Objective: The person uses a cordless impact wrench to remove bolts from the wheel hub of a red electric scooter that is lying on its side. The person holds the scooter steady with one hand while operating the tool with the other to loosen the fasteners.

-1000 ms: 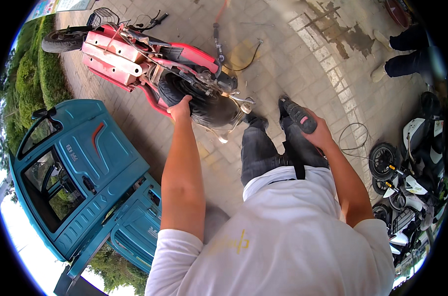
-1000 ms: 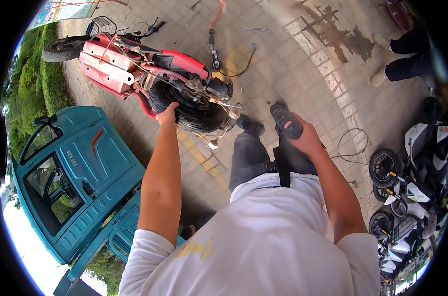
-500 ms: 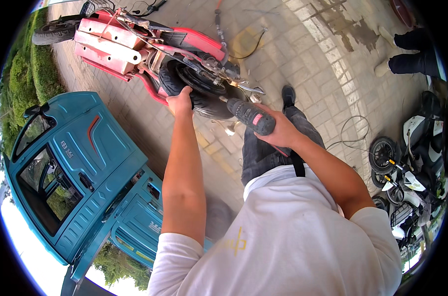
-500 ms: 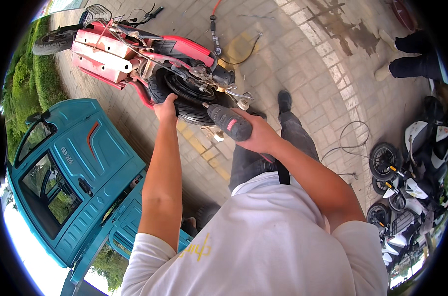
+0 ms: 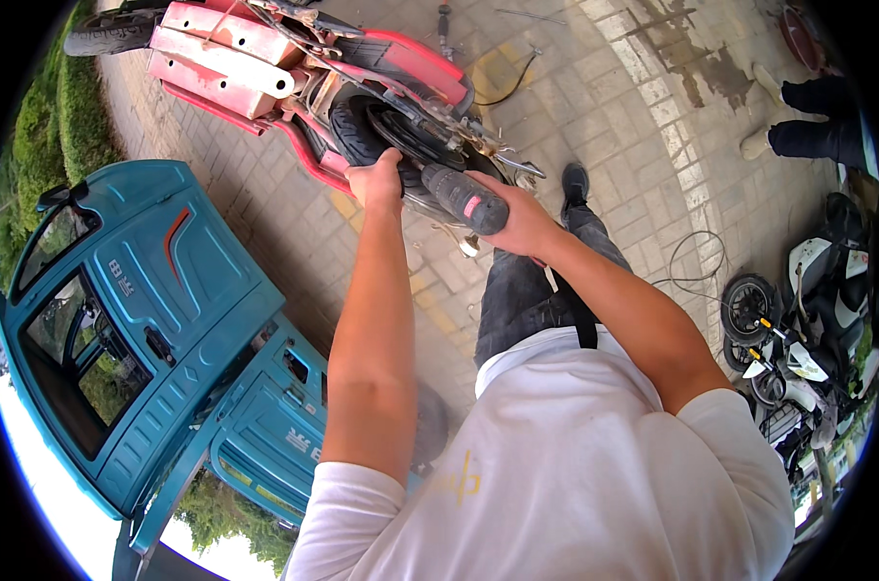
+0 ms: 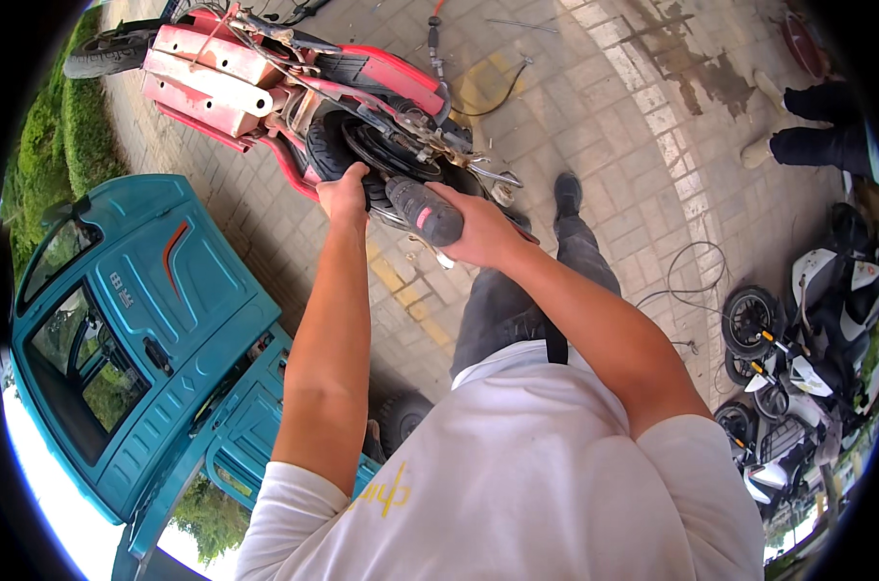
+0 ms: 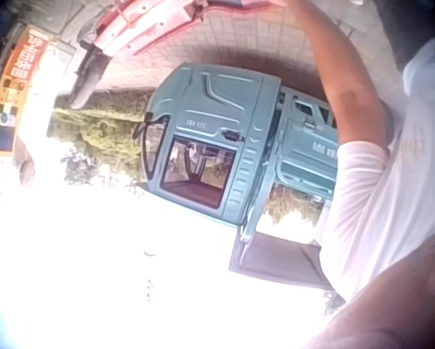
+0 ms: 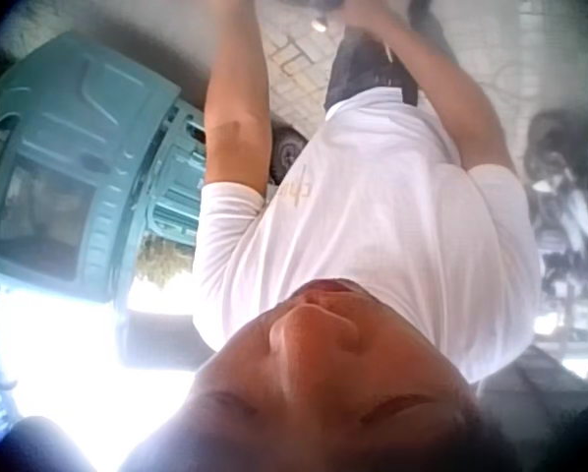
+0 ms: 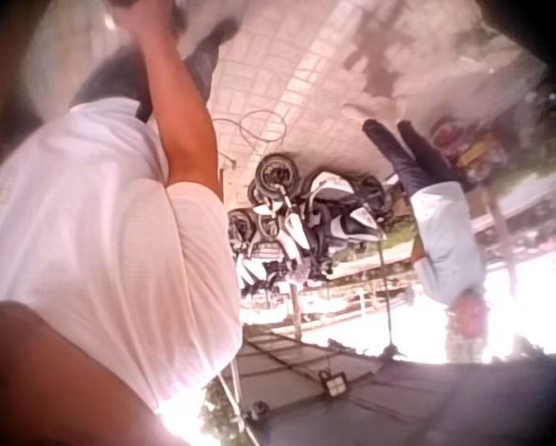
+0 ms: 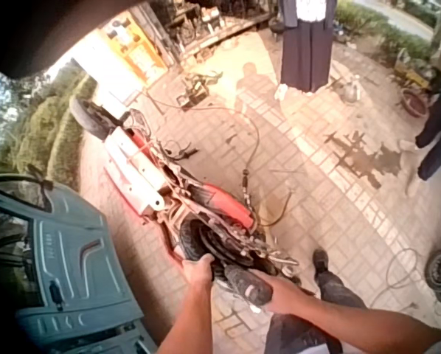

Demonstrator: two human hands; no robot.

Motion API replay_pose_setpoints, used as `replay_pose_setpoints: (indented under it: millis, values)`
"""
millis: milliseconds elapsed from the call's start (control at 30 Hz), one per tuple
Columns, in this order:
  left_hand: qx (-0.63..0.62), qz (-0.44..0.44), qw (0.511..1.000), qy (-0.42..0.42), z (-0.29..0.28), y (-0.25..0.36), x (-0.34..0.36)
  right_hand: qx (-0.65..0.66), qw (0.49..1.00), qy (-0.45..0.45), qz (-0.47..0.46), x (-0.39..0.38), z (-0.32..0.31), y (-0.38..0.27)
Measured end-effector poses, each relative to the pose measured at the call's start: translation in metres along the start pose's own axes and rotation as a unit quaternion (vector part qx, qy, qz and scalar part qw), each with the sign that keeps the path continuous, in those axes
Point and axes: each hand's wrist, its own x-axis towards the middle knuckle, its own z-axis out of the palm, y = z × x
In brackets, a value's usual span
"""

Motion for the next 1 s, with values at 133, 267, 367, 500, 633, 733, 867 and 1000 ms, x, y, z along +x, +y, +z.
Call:
replay_pose_setpoints:
  millis: [133, 267, 367, 500, 633, 733, 867, 1000]
  values:
    - [0.005, 0.012, 1.0, -0.018, 0.0, -0.008, 0.011, -0.033, 0.999, 0.032, -0.017, 0.01, 0.013, 0.006]
    - [-0.002, 0.018, 1.0, -0.019, 0.002, -0.016, 0.021, -0.053, 0.998, 0.037, -0.004, 0.014, 0.017, 0.003]
    - [0.006, 0.009, 1.0, -0.024, 0.0, -0.012, 0.017, -0.083, 0.996, 0.026, -0.001, 0.014, 0.01, -0.001]
    - [0.015, 0.008, 1.0, -0.021, -0.003, -0.001, 0.008, -0.084, 0.996, 0.001, 0.03, 0.019, 0.002, -0.012]
    - [0.042, 0.008, 0.999, -0.006, -0.006, 0.01, -0.003, -0.073, 0.997, 0.022, 0.019, 0.016, 0.006, -0.006]
    - [0.035, 0.011, 0.999, -0.011, -0.007, 0.012, -0.004, -0.06, 0.997, 0.037, -0.005, 0.006, 0.004, 0.001]
    - [-0.02, 0.032, 0.999, 0.011, -0.001, 0.002, 0.007, -0.056, 0.998, 0.039, -0.003, -0.004, 0.004, 0.01]
    - [-0.031, 0.05, 0.998, 0.029, 0.003, -0.008, 0.025, -0.046, 0.998, 0.037, -0.011, -0.011, 0.002, 0.014]
